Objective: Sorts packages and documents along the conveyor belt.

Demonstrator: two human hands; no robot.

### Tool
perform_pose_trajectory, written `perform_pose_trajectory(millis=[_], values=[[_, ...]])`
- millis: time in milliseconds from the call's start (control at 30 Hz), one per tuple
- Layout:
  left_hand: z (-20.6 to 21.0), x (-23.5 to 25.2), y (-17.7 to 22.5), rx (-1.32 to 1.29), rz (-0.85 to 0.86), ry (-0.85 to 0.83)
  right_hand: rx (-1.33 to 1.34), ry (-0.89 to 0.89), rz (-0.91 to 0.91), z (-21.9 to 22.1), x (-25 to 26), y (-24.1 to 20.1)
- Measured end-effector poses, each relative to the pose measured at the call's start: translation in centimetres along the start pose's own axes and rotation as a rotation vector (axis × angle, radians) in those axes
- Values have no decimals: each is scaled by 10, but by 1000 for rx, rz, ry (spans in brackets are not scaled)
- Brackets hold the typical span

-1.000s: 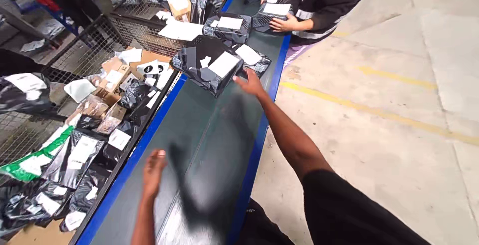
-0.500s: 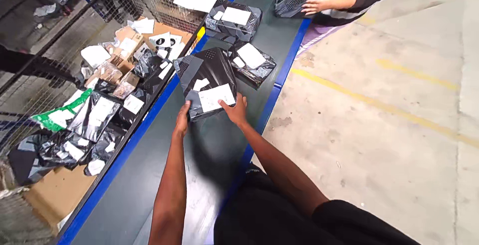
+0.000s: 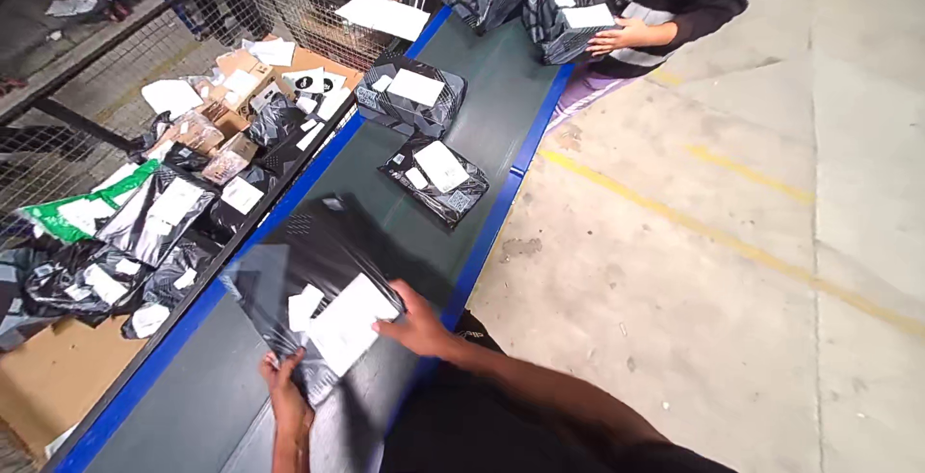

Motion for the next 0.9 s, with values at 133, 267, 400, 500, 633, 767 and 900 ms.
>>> perform_pose_trajectory(millis=[133,267,400,500,633,767,900], values=[[-1,128,89,-31,352,-126,176,-107,-418,50,196,-61],[48,185,169,110,583,35,-136,-25,-409,-14,296,-108],[127,160,109,346,419,-202,-549,350,-195,-166,324,-18],[177,148,34,667,282,-286,-457,260,152,-211,320,72],[245,173,-12,1006,255,-393,-144,273,224,-155,255,67],[237,150,-21,459,131,-277,132,502,181,-63,167,30],[287,180,64,127,319,-591,333,723,-93,-108,247,-32]])
Point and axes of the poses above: each hand's wrist, its own x-axis towards the middle knuckle, its own z-axis out of the palm, y = z × x, the point moved 1 cm from there along x, towards the middle knuckle, and after that the axes turned 7 degrees about -x, right-handed, at the moved point
